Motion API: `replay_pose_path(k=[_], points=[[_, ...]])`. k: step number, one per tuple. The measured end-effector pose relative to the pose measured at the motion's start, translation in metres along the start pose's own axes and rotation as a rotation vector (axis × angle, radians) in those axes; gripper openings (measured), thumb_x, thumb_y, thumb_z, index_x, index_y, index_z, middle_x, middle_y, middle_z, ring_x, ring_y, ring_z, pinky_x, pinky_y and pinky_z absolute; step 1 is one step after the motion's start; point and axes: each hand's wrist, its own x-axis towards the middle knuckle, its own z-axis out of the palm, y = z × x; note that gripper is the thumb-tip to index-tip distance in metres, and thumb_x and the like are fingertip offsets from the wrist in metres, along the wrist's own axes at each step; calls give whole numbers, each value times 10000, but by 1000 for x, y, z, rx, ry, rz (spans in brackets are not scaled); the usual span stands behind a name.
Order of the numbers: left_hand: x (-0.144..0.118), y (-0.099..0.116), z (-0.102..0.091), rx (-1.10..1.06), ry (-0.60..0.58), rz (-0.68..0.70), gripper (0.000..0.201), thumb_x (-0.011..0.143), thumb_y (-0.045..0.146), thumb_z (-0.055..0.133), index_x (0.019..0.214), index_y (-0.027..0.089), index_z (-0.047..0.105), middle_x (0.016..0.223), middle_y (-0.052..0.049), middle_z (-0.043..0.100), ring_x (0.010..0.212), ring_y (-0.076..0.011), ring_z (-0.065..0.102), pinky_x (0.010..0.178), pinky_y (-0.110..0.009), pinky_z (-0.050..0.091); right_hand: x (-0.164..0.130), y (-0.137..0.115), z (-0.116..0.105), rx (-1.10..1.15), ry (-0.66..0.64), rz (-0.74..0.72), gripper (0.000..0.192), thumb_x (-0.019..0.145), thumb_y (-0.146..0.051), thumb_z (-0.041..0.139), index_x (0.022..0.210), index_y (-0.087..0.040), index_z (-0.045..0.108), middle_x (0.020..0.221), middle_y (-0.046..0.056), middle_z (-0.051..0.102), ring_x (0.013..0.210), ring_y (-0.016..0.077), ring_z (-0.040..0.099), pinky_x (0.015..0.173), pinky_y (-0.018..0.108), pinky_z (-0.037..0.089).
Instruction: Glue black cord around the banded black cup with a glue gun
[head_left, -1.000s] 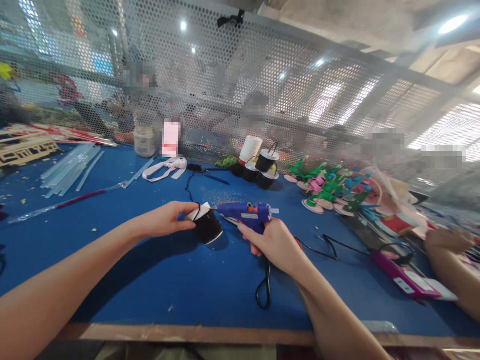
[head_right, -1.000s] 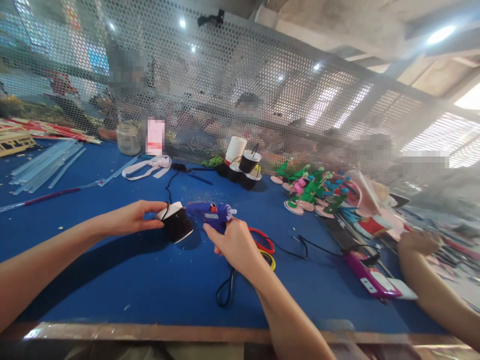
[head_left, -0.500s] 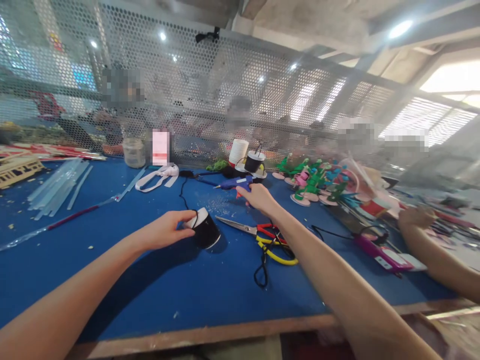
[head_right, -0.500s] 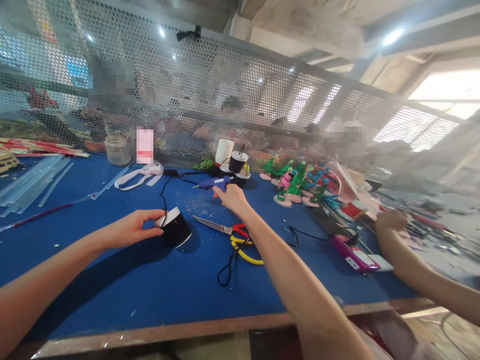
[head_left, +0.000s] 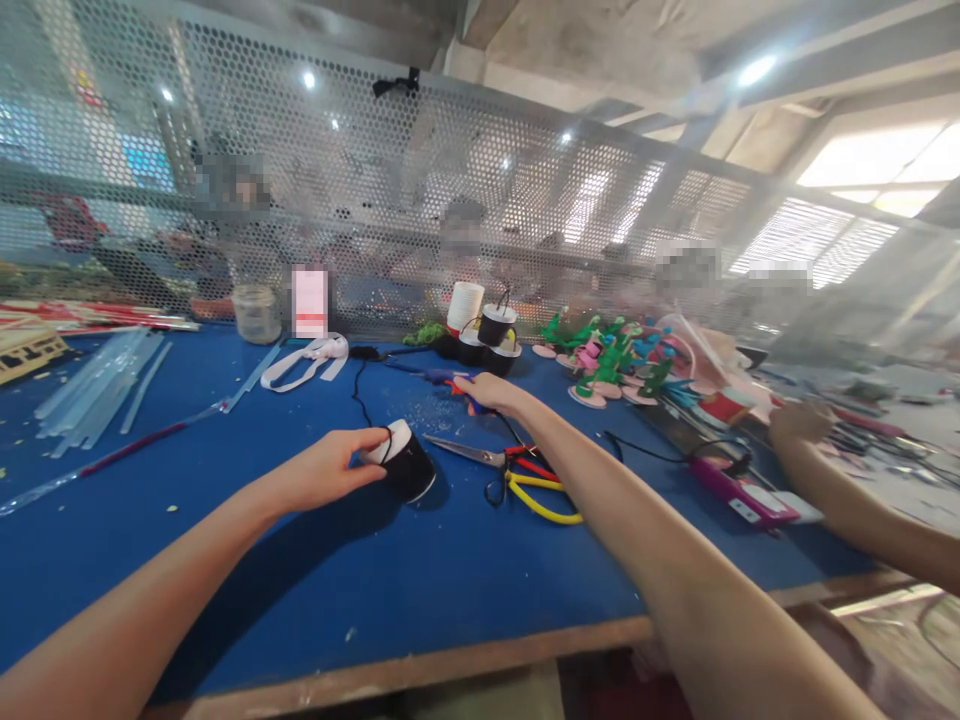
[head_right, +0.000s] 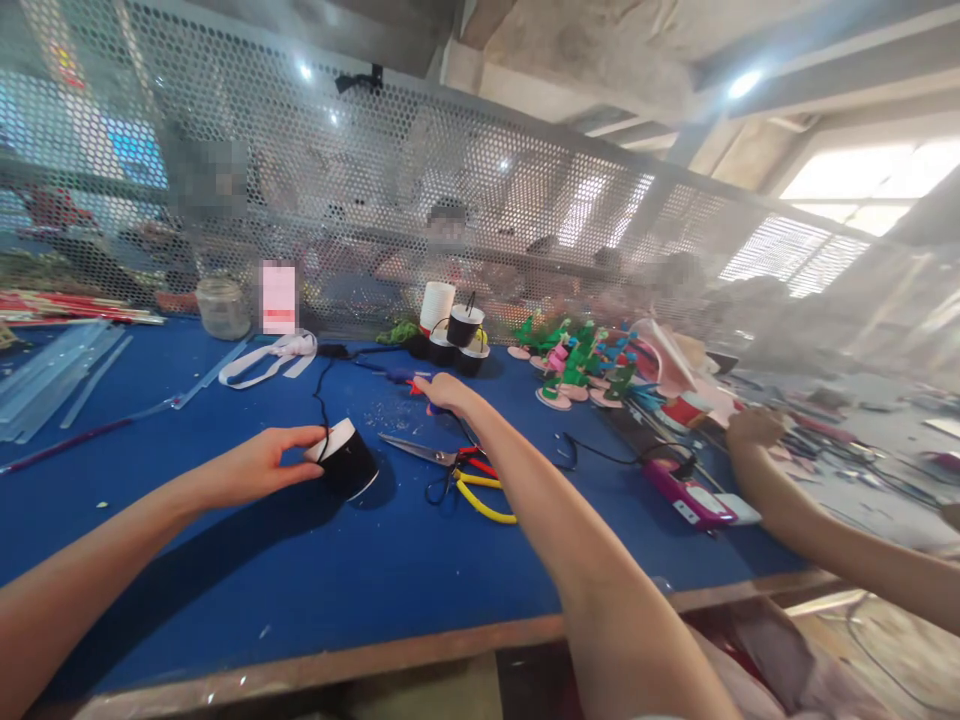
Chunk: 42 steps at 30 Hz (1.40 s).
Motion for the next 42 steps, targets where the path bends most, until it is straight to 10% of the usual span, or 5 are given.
replay_pose_path(k=[10, 19, 25, 35, 42], points=[[-3, 4, 3, 26, 11, 0, 226, 742, 208, 470, 946, 136, 535, 875, -18, 613, 801, -163, 539, 756, -246, 388, -16, -36, 24, -228, 185, -26, 392, 816, -375, 434, 958, -42, 585, 1063, 251, 543, 1053, 332, 459, 825, 425, 344], [-3, 5, 11, 249, 28, 49, 140, 753, 200, 449, 830, 116, 530, 826, -64, 600, 734, -174, 536, 671, -267, 398, -83, -69, 31, 30, -71, -623, 448, 780, -508, 384, 769, -129, 623, 775, 72, 644, 698, 151, 570, 616, 242, 396], [-4, 7, 12, 274, 43, 75, 179, 753, 169, 448, 899, 111, 534, 861, -89, 603, 761, -190, 547, 683, -280, 404, -90, -60, 43, 156, 133, -621, 365, 736, -482, 467, 601, -163, 583, 679, 57, 609, 646, 156, 539, 594, 260, 384], [-5, 10, 12, 235, 44, 108, 342, 750, 140, 462, 1090, 148, 497, 952, -64, 611, 829, -195, 540, 736, -290, 394, -102, -47, 42, 631, -60, -541, 160, 713, -259, 512, 637, -144, 594, 1022, 89, 566, 858, 155, 554, 754, 286, 405], [-4, 8, 5, -103, 6, 56, 291, 765, 221, 477, 1039, 135, 522, 995, -43, 603, 890, -168, 533, 821, -282, 392, -112, -39, 38, 1019, -66, -388, 234, 619, -350, 628, 743, -155, 592, 831, 34, 626, 760, 129, 557, 757, 290, 402]])
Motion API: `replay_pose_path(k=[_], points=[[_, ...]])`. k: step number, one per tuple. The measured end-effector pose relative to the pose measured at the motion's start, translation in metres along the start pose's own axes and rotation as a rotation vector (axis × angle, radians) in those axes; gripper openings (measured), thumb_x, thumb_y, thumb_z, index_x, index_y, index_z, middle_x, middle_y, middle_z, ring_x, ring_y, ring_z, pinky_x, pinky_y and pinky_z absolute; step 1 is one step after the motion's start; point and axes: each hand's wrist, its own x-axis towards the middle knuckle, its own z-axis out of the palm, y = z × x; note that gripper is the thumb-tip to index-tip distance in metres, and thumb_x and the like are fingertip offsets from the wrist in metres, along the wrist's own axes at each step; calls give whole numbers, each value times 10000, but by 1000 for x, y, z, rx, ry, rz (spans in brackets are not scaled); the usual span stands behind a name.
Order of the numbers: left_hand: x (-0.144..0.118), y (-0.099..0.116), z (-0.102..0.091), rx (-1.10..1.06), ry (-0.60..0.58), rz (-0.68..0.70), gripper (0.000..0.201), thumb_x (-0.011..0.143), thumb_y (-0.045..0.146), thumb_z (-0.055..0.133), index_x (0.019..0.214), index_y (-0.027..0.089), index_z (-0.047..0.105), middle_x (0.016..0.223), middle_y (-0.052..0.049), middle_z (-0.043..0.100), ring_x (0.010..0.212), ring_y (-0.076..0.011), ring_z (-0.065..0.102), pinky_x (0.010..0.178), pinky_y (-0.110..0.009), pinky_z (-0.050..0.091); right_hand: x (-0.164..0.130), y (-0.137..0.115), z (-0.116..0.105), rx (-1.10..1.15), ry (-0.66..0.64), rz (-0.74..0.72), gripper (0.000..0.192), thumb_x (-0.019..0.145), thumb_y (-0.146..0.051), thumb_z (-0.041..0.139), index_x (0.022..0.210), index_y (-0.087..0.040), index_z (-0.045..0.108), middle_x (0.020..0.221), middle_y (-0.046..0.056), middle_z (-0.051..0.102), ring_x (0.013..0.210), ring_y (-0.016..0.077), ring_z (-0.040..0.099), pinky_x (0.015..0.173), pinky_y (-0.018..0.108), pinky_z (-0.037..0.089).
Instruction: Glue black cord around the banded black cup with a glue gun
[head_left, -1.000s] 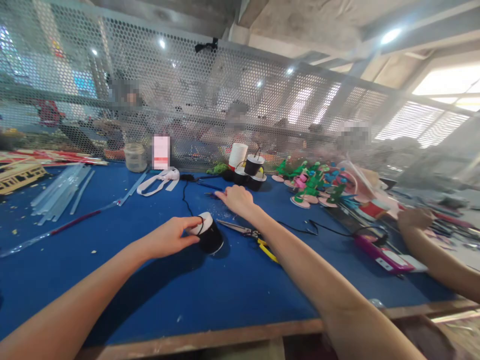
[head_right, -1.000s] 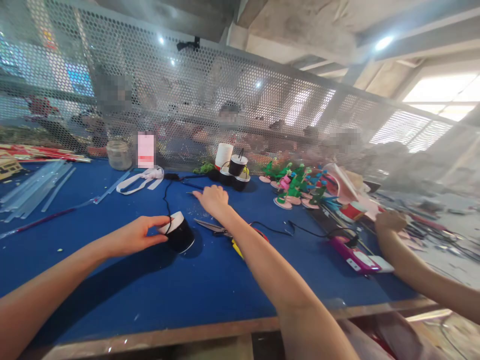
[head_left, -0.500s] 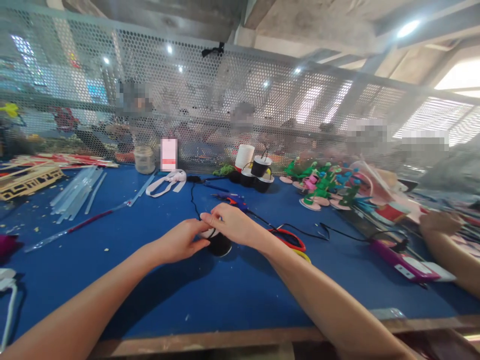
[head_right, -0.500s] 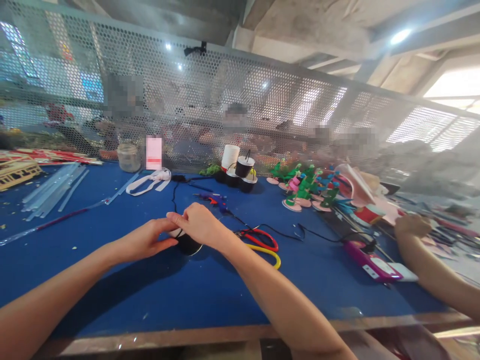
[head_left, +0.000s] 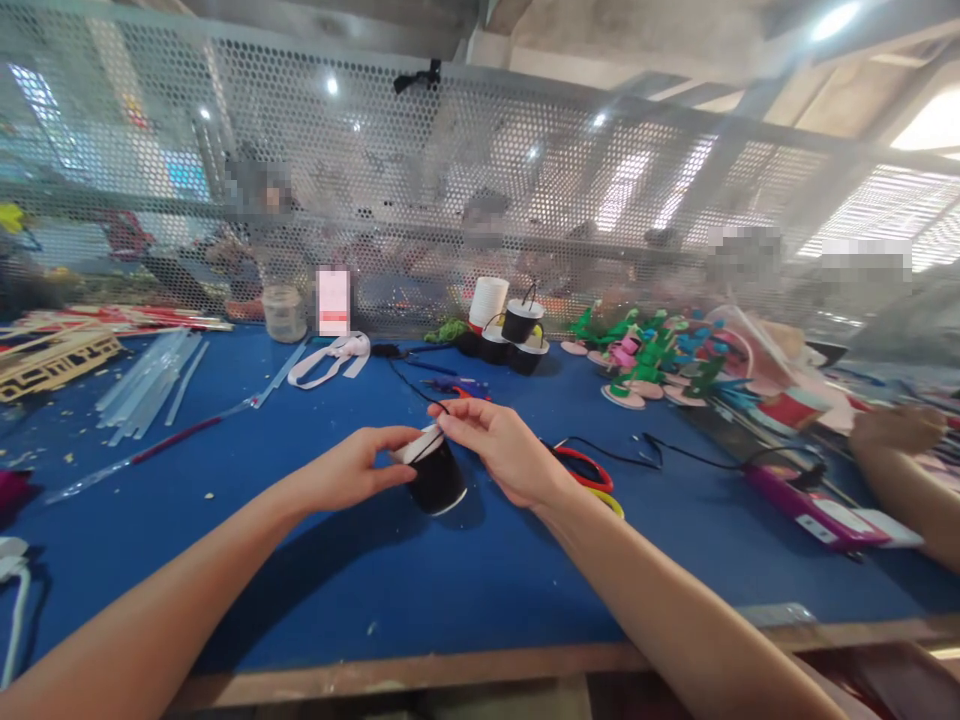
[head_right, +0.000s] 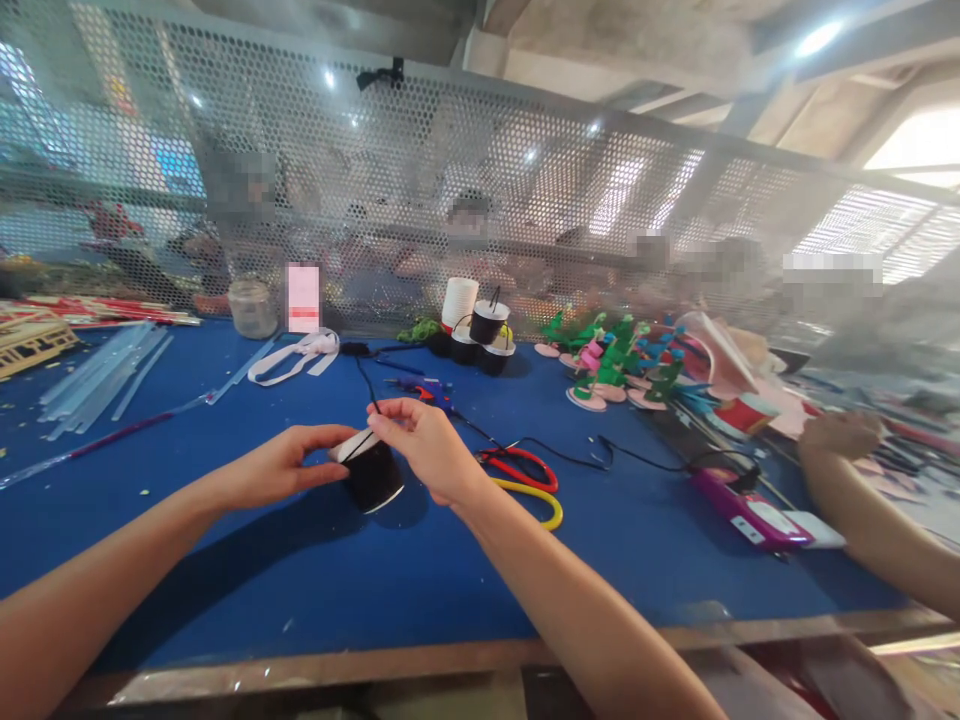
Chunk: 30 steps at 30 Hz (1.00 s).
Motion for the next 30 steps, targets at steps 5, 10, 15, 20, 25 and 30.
replay_pose_path(k=[5, 10, 15, 20, 25, 30], points=[[1, 3, -1, -178, -19, -66, 296, 746, 232, 501, 1018, 119, 529, 965, -50, 602, 855, -166, 538, 784, -280, 414, -7, 7, -5, 22, 91, -19, 262, 590, -366, 656, 746, -167, 587, 839, 31, 622, 757, 130, 546, 756, 293, 404], [1, 2, 1, -261, -2, -120, 321, 719, 219, 527, 1023, 118, 529, 950, -49, 612, 847, -170, 544, 795, -305, 414, -8, 19, -10, -42, 149, -23, 277, 616, -401, 632, 752, -168, 571, 790, 41, 620, 762, 156, 540, 715, 305, 412], [1, 2, -1, -249, -15, -106, 335, 722, 229, 529, 1044, 138, 531, 976, -46, 608, 881, -179, 536, 823, -317, 401, -8, 22, -10, -52, 140, -41, 254, 657, -394, 600, 747, -161, 557, 796, 42, 609, 751, 154, 540, 730, 312, 411], [0, 3, -2, -245, -27, -82, 339, 730, 266, 530, 1050, 155, 533, 992, -42, 605, 897, -180, 529, 830, -314, 398, -9, 21, -7, -54, 142, -54, 257, 671, -411, 579, 728, -164, 536, 728, 32, 590, 701, 148, 540, 707, 309, 416], [0, 6, -2, -251, 1, -85, 315, 709, 267, 546, 1005, 160, 552, 985, -34, 607, 897, -182, 527, 827, -310, 401, -10, 22, -3, -8, 122, -36, 296, 656, -459, 576, 724, -182, 499, 653, 3, 553, 612, 133, 518, 620, 282, 421], [-1, 8, -3, -264, 20, -70, 294, 695, 255, 558, 973, 156, 570, 959, -29, 615, 875, -169, 529, 808, -288, 404, -10, 23, -2, 18, 82, -35, 281, 694, -474, 521, 731, -202, 463, 617, -21, 497, 565, 121, 468, 554, 256, 398]])
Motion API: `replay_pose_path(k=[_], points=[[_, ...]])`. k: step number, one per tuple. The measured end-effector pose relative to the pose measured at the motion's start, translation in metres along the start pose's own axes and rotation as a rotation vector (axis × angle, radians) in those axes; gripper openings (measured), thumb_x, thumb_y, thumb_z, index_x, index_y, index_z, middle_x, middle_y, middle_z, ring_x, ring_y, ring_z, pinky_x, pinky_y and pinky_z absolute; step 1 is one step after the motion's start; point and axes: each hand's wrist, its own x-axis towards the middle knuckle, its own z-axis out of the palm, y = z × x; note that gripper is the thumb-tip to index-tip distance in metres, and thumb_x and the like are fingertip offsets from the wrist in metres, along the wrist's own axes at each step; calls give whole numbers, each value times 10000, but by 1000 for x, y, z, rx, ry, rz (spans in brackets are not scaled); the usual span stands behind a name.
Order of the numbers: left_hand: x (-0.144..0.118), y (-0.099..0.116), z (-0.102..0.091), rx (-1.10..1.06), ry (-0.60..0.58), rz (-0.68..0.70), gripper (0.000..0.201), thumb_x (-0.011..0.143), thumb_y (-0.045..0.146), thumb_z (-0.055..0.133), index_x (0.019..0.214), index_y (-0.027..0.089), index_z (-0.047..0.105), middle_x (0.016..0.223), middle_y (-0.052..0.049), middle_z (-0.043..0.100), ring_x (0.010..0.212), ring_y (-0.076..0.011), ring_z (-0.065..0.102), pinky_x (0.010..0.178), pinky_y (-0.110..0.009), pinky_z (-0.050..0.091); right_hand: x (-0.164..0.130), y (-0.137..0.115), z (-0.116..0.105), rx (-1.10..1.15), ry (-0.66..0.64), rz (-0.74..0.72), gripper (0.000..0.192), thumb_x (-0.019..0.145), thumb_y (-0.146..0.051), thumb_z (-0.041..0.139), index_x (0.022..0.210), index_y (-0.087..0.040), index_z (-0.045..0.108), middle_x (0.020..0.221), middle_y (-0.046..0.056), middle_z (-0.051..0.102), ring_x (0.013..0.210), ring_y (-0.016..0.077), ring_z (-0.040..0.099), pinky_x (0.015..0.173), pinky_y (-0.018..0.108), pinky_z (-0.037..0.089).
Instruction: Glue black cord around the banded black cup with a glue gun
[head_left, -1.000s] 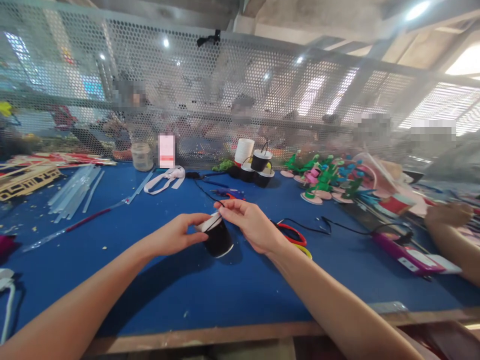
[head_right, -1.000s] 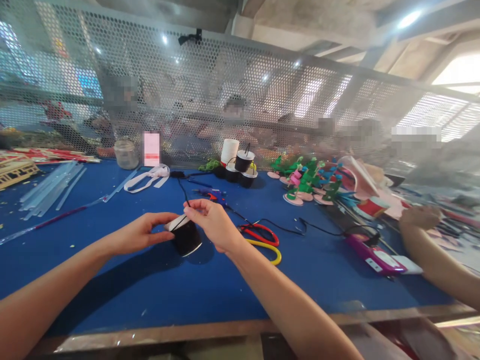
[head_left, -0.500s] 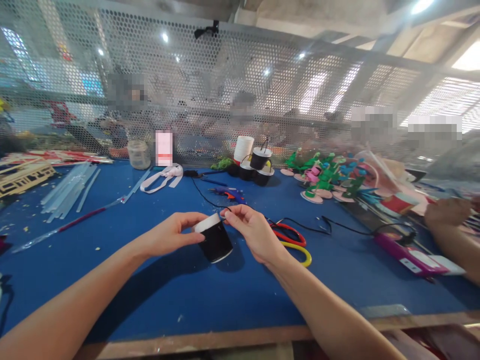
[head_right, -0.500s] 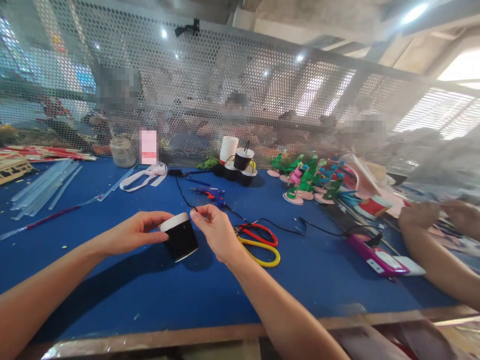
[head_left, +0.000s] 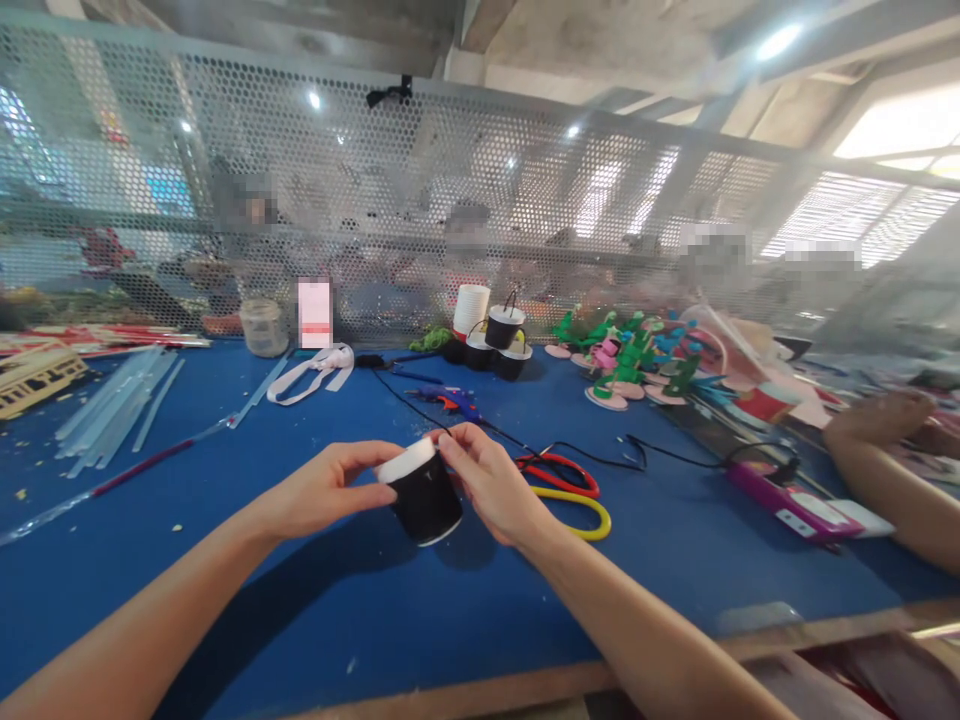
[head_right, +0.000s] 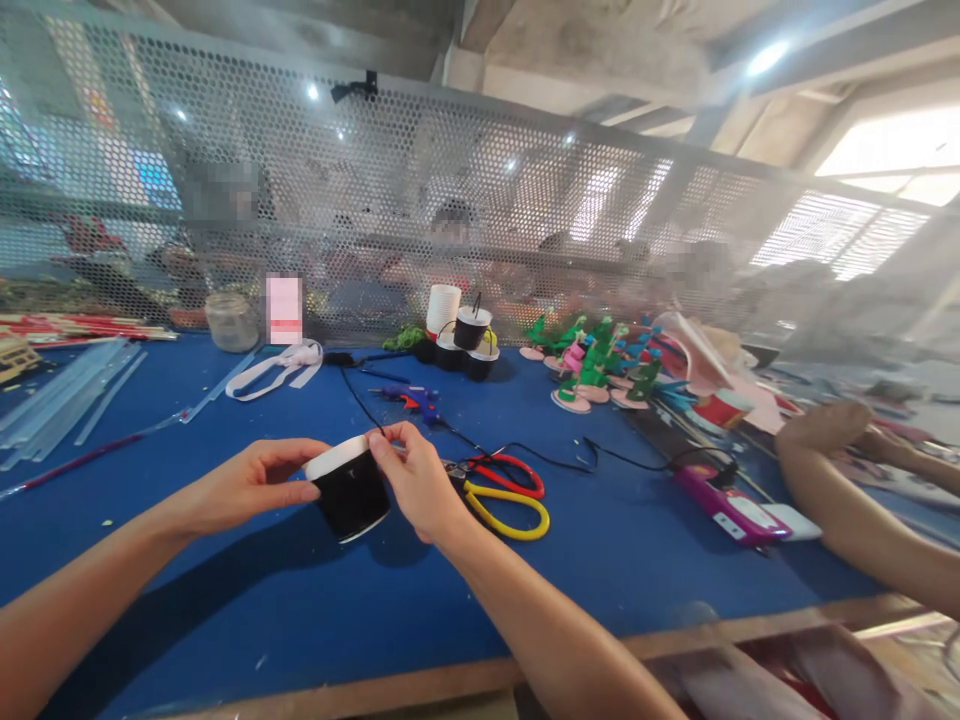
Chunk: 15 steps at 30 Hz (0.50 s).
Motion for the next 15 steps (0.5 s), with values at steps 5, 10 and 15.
replay_pose_path(k=[5, 10, 15], points=[[-1, 0, -1, -3, 6, 10, 266, 695, 238, 564, 946, 152, 579, 957, -32, 623, 884, -166, 533, 810, -280, 398, -1, 5, 4, -86, 31, -12, 252, 757, -455, 440, 704, -208, 425, 592, -41, 417, 547, 111, 394, 494, 232, 332], [0, 0, -1, 22, 16, 24, 262, 700, 234, 567, 949, 152, 575, 979, -34, 625, 923, -173, 533, 849, -294, 384, -1, 10, 7, -133, 86, -69, 253, 784, -450, 400, 697, -212, 403, 592, -48, 374, 544, 109, 364, 492, 231, 308], [2, -1, 0, 145, 54, 59, 303, 719, 212, 545, 1017, 158, 546, 1060, -50, 594, 1010, -183, 500, 926, -327, 335, 2, 9, 5, -103, 148, -73, 232, 775, -434, 416, 713, -211, 416, 598, -46, 396, 544, 109, 375, 495, 230, 315]])
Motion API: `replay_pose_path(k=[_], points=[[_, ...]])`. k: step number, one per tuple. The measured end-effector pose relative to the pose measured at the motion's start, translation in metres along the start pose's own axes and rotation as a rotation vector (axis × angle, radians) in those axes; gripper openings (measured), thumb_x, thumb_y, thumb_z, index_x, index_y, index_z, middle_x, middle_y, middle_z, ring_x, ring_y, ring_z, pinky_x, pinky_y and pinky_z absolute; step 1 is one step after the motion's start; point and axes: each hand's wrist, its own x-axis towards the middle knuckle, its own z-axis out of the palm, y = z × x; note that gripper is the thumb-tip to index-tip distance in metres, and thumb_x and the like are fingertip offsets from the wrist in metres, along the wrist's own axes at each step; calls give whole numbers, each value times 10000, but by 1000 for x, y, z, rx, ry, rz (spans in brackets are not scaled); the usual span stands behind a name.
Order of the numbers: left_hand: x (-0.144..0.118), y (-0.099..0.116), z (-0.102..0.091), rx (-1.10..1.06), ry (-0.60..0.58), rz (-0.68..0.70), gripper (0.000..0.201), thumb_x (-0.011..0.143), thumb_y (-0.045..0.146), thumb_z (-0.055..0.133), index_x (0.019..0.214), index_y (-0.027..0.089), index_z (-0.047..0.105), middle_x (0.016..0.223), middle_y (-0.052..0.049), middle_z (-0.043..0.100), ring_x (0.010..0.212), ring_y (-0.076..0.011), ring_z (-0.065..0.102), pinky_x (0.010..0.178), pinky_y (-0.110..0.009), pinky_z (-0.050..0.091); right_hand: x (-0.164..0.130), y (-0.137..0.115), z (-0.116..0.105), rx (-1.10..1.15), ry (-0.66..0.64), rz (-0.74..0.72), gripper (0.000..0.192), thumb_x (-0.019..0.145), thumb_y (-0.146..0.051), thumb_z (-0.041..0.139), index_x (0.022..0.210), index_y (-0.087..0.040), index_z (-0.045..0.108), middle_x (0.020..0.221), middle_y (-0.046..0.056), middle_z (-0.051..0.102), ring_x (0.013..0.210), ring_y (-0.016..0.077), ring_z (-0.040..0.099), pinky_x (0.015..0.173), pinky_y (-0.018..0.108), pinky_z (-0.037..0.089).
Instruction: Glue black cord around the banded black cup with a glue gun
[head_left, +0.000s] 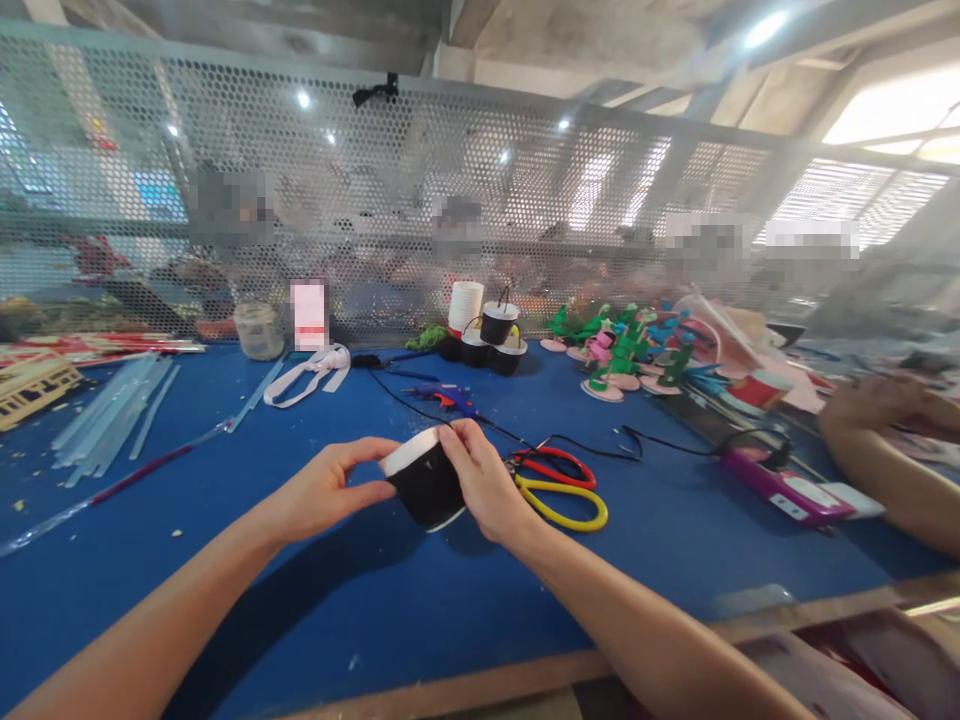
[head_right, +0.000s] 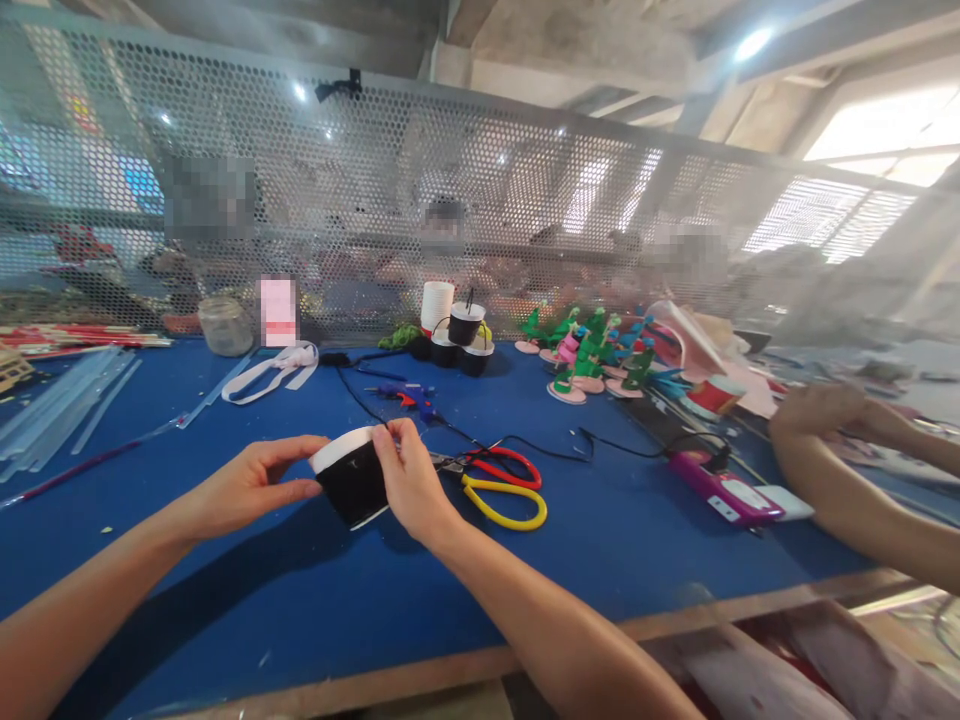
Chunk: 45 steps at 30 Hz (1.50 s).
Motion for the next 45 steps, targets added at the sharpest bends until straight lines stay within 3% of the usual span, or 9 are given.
replay_pose_path(k=[5, 9, 13, 16, 20, 28, 35, 42, 45], points=[[3, -13, -6, 142, 149, 96, 301, 743, 213, 493, 1037, 174, 537, 1077, -62, 567, 1020, -178, 491, 914, -319, 346, 3, -7, -3, 147, 33, 117, 236, 749, -437, 441, 718, -204, 423, 590, -49, 406, 541, 109, 385, 496, 233, 330], [7, -24, -11, 192, 327, -151, 274, 772, 303, 435, 921, 133, 590, 799, -61, 646, 769, -173, 576, 736, -299, 427, 1, -8, -4, 99, 63, 49, 241, 749, -439, 446, 722, -201, 423, 590, -53, 411, 538, 106, 386, 504, 233, 332], [7, -20, -9, 192, 385, -182, 345, 786, 399, 388, 727, 138, 606, 580, -15, 601, 661, -154, 555, 669, -268, 403, 0, -4, -4, -52, 58, -95, 227, 784, -423, 406, 733, -202, 422, 578, -55, 410, 529, 105, 386, 506, 231, 329], [5, -12, -1, 83, 285, -135, 371, 753, 420, 430, 540, 134, 533, 553, -4, 557, 579, -117, 504, 603, -238, 379, 1, -1, -5, -78, 77, -102, 228, 796, -418, 393, 725, -203, 415, 581, -55, 400, 531, 104, 378, 507, 231, 327], [4, -9, 11, -167, 84, -175, 278, 693, 391, 522, 592, 132, 533, 555, 8, 566, 540, -103, 491, 554, -226, 370, 3, 1, -5, -105, 115, -105, 230, 798, -414, 399, 728, -196, 425, 608, -46, 410, 561, 107, 388, 533, 236, 336], [4, -8, 21, -303, 121, -219, 222, 702, 316, 554, 572, 136, 539, 529, 21, 584, 540, -88, 503, 584, -217, 362, 2, 2, -6, -113, 117, -140, 213, 809, -402, 384, 743, -204, 425, 559, -57, 422, 505, 103, 393, 499, 231, 334], [-1, -7, 10, -523, 92, -94, 276, 718, 251, 497, 471, 134, 532, 420, 13, 521, 495, -103, 508, 516, -215, 358, 4, 1, -8, -83, 152, -135, 214, 803, -404, 397, 744, -201, 429, 572, -55, 427, 513, 98, 395, 497, 225, 340], [1, 1, -11, -924, 352, 11, 285, 653, 174, 484, 374, 136, 438, 312, 32, 376, 433, -96, 461, 513, -223, 384, 6, -1, -9, -77, 161, -134, 213, 796, -404, 398, 745, -199, 425, 579, -50, 437, 514, 99, 399, 485, 224, 342], [6, -2, -24, -1056, 587, -12, 261, 640, 151, 446, 385, 143, 390, 304, 48, 318, 408, -81, 425, 536, -241, 421, 6, -1, -9, -97, 165, -141, 206, 800, -396, 389, 749, -199, 421, 571, -51, 433, 509, 99, 397, 484, 226, 344]])
